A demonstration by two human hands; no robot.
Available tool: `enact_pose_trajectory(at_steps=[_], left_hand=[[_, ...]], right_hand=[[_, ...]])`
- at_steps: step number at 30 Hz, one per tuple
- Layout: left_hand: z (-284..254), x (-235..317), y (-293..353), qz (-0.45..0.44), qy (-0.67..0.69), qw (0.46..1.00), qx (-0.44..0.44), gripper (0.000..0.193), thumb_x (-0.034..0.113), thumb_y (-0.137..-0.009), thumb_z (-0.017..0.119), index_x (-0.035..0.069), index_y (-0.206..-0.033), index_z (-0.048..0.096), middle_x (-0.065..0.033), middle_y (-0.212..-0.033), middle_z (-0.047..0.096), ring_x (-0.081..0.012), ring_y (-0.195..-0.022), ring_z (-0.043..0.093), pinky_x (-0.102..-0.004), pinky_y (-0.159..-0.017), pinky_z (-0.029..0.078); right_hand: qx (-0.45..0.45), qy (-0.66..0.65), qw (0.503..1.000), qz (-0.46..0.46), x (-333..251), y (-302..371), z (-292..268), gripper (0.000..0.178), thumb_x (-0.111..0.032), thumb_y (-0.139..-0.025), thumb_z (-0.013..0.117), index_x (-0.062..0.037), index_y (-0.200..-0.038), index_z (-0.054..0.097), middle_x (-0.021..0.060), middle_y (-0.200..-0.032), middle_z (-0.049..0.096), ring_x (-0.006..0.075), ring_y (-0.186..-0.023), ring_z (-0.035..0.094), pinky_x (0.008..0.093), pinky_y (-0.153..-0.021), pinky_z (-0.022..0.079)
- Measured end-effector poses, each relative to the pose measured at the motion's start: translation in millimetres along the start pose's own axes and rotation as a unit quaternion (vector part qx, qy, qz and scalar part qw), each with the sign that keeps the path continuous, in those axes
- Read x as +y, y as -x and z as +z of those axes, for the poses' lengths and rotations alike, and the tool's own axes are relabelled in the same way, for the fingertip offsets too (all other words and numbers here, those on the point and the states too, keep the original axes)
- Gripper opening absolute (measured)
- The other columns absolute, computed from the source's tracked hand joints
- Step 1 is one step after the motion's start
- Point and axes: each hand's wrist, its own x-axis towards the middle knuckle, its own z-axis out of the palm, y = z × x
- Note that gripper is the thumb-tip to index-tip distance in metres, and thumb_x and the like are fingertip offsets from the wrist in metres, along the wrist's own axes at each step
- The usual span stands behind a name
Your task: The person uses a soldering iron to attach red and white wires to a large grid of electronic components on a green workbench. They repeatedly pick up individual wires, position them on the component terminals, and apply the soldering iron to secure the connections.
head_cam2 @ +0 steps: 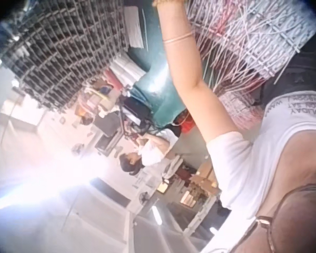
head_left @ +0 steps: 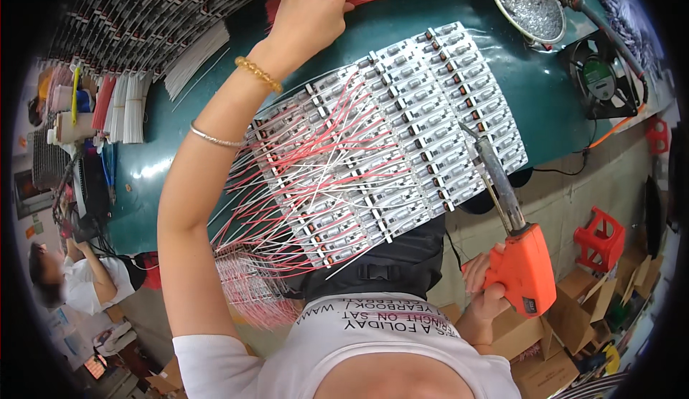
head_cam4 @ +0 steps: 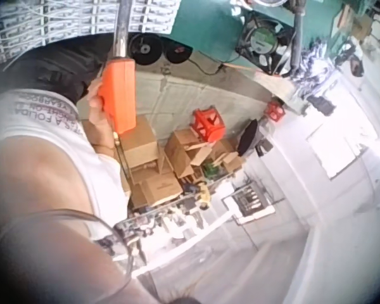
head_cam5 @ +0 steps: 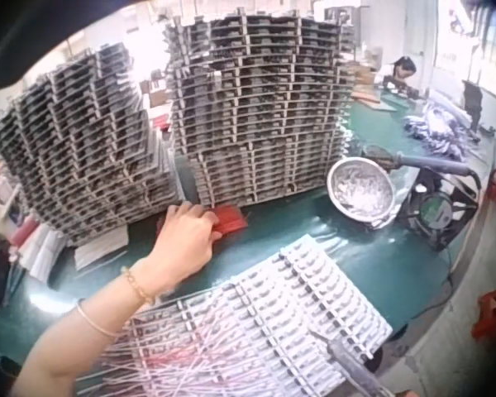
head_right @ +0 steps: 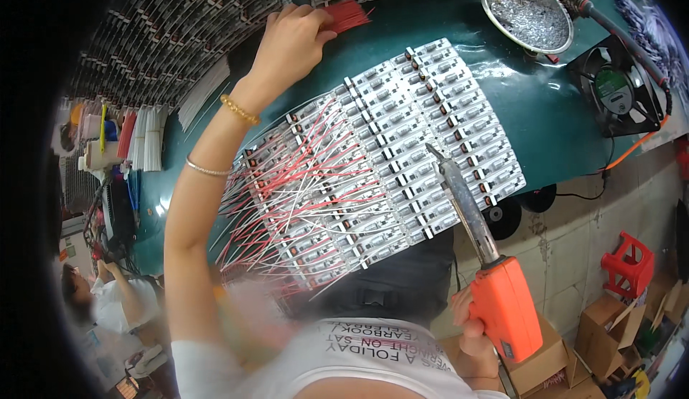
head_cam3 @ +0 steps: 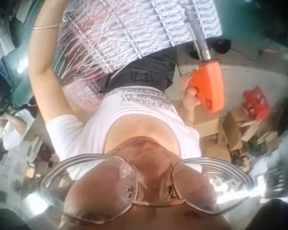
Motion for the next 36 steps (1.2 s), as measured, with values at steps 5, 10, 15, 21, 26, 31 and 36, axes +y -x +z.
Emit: enact_pose_trajectory(at_steps=[5,10,15,21,26,31,36], left_hand=[[-3.5,6.9,-1.8,-0.011,0.019,0.999,-0.023,0.012,0.016,-0.085,0.065,0.005,-0.089,0.068,-0.012,-0.088,0.068,-0.0305,-0.092,0.061,-0.0413,-0.083,0.044],[-29.0,0.0,3.9,-0.063,0.11,0.992,0.027,0.011,0.014,-0.085,0.066,0.003,-0.087,0.067,-0.0126,-0.078,0.069,-0.0272,-0.07,0.066,-0.0363,-0.077,0.048],[-80.0,38.9,29.4,-0.204,0.413,0.886,-0.048,0.016,0.015,-0.089,0.068,-0.001,-0.091,0.066,-0.003,-0.076,0.066,-0.0069,-0.072,0.058,-0.0222,-0.069,0.046],[-124.0,114.1,93.8,-0.217,0.467,0.844,-0.151,0.01,0.01,-0.086,0.07,0.002,-0.087,0.066,-0.002,-0.078,0.063,-0.0103,-0.075,0.057,-0.0251,-0.073,0.043],[-114.9,135.5,116.0,-0.079,0.312,0.943,-0.089,0.008,0.007,-0.079,0.073,0.006,-0.081,0.065,-0.0047,-0.077,0.059,-0.0226,-0.078,0.053,-0.0349,-0.081,0.036],[-110.8,140.7,116.8,-0.07,0.313,0.945,-0.068,0.01,0.007,-0.078,0.074,0.006,-0.08,0.065,-0.0042,-0.076,0.058,-0.0231,-0.078,0.052,-0.0355,-0.08,0.036],[-113.9,137.4,117.0,-0.075,0.316,0.942,-0.089,0.009,0.007,-0.078,0.074,0.006,-0.079,0.065,-0.0051,-0.076,0.059,-0.0234,-0.078,0.052,-0.0355,-0.079,0.037]], right_hand=[[0.012,0.006,1.0,0.025,0.3,5.6,-1.3,0.069,-0.049,-0.093,0.058,0.0075,-0.129,0.042,-0.0013,-0.052,0.043,0.01,-0.043,0.042,0.026,-0.046,0.039],[0.016,0.012,1.0,0.017,2.3,9.2,-1.1,0.067,-0.047,-0.094,0.058,0.0075,-0.13,0.042,-0.0014,-0.052,0.042,0.0101,-0.043,0.042,0.0259,-0.046,0.04],[0.02,0.008,1.0,0.021,-2.5,12.0,-5.3,0.071,-0.051,-0.092,0.058,0.0067,-0.13,0.042,-0.0018,-0.052,0.042,0.01,-0.042,0.041,0.0256,-0.046,0.039],[0.009,0.027,0.998,0.05,-12.7,33.5,-12.7,0.079,-0.059,-0.089,0.058,0.0048,-0.133,0.042,-0.0029,-0.053,0.043,0.0094,-0.043,0.042,0.0255,-0.047,0.039],[-0.011,0.073,0.993,0.093,-14.7,46.6,-15.5,0.061,-0.054,-0.083,0.06,-0.0006,-0.11,0.047,-0.0021,-0.055,0.047,0.0116,-0.045,0.044,0.0258,-0.049,0.039],[-0.025,0.244,0.951,0.187,-21.6,60.8,-34.7,0.026,-0.032,-0.07,0.064,-0.0101,-0.061,0.052,0.001,-0.057,0.05,0.0181,-0.047,0.047,0.0289,-0.047,0.037],[-0.113,0.318,0.935,0.11,-13.6,56.6,-38.9,0.016,-0.019,-0.056,0.063,-0.0113,-0.056,0.049,0.0021,-0.054,0.047,0.0242,-0.046,0.047,0.0299,-0.045,0.036]])
